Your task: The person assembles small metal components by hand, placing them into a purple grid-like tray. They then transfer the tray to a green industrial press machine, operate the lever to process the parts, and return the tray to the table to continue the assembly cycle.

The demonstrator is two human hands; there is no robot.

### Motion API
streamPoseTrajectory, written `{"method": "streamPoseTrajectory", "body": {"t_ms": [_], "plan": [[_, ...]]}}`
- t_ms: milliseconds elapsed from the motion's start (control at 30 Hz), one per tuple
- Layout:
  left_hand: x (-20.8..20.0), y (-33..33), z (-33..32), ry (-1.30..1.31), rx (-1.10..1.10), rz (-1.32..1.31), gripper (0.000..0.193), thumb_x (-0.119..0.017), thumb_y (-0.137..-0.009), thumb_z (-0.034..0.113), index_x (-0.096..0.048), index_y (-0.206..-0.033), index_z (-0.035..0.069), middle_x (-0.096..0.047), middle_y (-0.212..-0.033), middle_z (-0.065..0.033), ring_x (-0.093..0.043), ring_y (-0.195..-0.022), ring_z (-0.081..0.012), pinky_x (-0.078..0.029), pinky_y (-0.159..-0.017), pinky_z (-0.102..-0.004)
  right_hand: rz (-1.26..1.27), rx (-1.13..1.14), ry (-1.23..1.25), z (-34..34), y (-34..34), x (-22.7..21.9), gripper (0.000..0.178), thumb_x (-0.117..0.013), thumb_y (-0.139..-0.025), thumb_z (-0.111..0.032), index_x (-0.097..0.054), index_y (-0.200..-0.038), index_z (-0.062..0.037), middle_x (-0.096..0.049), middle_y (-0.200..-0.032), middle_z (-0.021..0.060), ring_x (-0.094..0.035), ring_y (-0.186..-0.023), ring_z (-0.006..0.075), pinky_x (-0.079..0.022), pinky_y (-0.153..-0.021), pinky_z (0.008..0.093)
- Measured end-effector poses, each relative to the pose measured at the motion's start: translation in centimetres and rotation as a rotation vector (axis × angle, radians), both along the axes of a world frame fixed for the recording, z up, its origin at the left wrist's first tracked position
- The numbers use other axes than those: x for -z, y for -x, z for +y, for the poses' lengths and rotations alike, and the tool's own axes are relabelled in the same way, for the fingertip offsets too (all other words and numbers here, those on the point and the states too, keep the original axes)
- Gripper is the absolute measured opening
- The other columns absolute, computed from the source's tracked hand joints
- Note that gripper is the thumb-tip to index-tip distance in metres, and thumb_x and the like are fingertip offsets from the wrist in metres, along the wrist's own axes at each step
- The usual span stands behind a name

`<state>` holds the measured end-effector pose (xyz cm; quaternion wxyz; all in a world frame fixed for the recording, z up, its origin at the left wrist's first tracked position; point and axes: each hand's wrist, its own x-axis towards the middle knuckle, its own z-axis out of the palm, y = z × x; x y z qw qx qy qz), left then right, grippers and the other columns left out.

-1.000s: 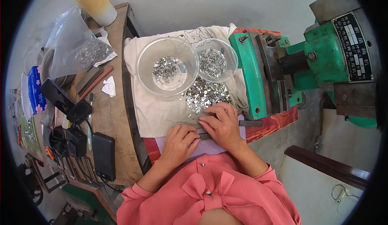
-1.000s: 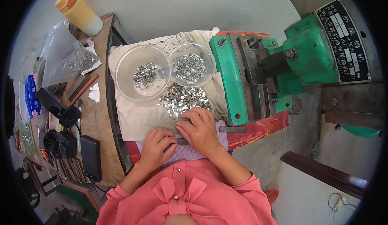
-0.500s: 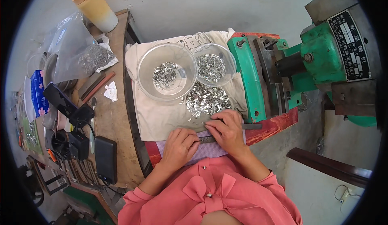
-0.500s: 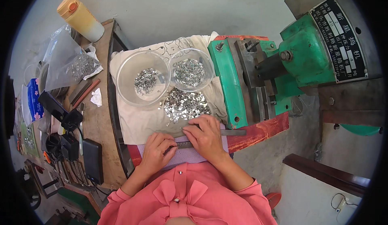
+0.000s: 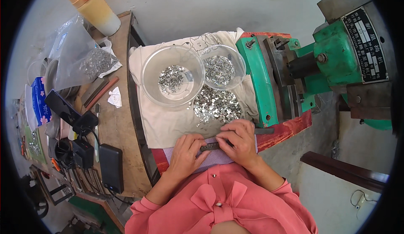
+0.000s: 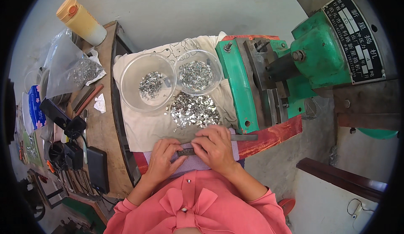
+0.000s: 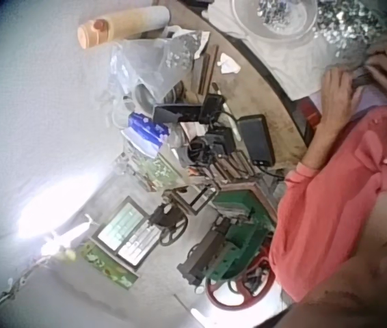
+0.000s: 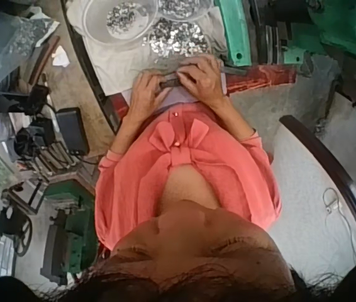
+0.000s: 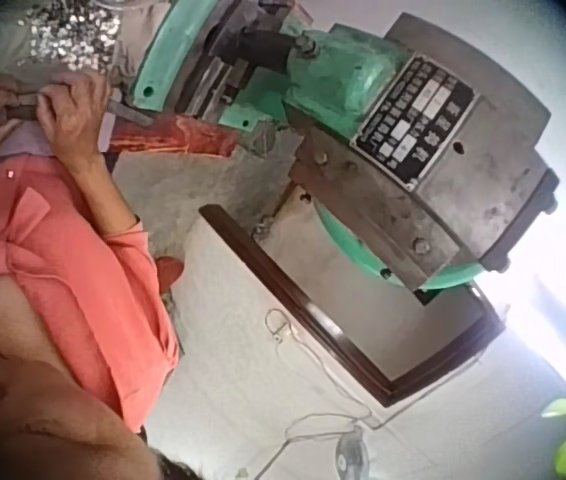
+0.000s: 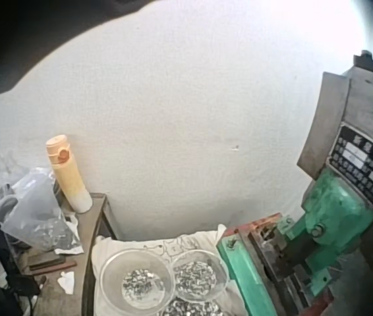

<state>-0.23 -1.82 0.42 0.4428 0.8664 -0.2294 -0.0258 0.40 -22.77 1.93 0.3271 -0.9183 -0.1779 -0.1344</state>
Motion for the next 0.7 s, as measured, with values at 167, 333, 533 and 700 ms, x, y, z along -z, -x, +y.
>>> {"method": "streamPoseTrajectory", "body": {"t_ms": [167,333,533,700], "plan": [[0.1,-0.1,0.0,0.018,0.009,-0.010,0.025,-0.080,-0.074,0.006,-0.064,-0.093,0.005,-0.063,-0.105,-0.0110,-0.059,-0.095,-0.0327,-0.046,-0.082,-0.0419,0.057,-0.066,0.021,-0.5,2.1,0.1,0.020,-0.082,-0.071,-0.012,-0.073,-0.089,-0.0114,-0.065,-0.101,0.0014,-0.058,-0.101,0.0258,-0.043,-0.089,0.0414],[0.1,-0.2,0.0,0.009,0.012,-0.018,0.022,-0.079,-0.075,0.006,-0.064,-0.091,0.005,-0.063,-0.104,-0.0112,-0.058,-0.094,-0.0328,-0.046,-0.082,-0.0415,0.062,-0.058,0.007,-0.3,1.2,-0.1,0.019,-0.081,-0.073,-0.011,-0.074,-0.091,-0.0117,-0.065,-0.100,0.0021,-0.058,-0.101,0.0264,-0.043,-0.089,0.0410],[0.0,-0.1,0.2,0.011,0.008,0.008,0.027,-0.080,-0.074,0.008,-0.063,-0.095,0.005,-0.062,-0.109,-0.0124,-0.057,-0.096,-0.0344,-0.046,-0.083,-0.0426,0.036,-0.107,0.028,0.9,-2.0,0.9,0.019,-0.080,-0.074,-0.011,-0.072,-0.092,-0.0105,-0.063,-0.104,0.0031,-0.057,-0.105,0.0282,-0.043,-0.090,0.0425],[0.3,0.3,0.4,0.008,0.016,0.013,0.030,-0.082,-0.073,0.008,-0.062,-0.096,0.004,-0.061,-0.111,-0.0128,-0.057,-0.098,-0.0353,-0.046,-0.084,-0.0431,0.044,-0.089,0.050,1.8,-2.6,1.3,0.017,-0.079,-0.074,-0.012,-0.070,-0.088,-0.0100,-0.063,-0.103,0.0026,-0.056,-0.106,0.0278,-0.043,-0.091,0.0430]]}}
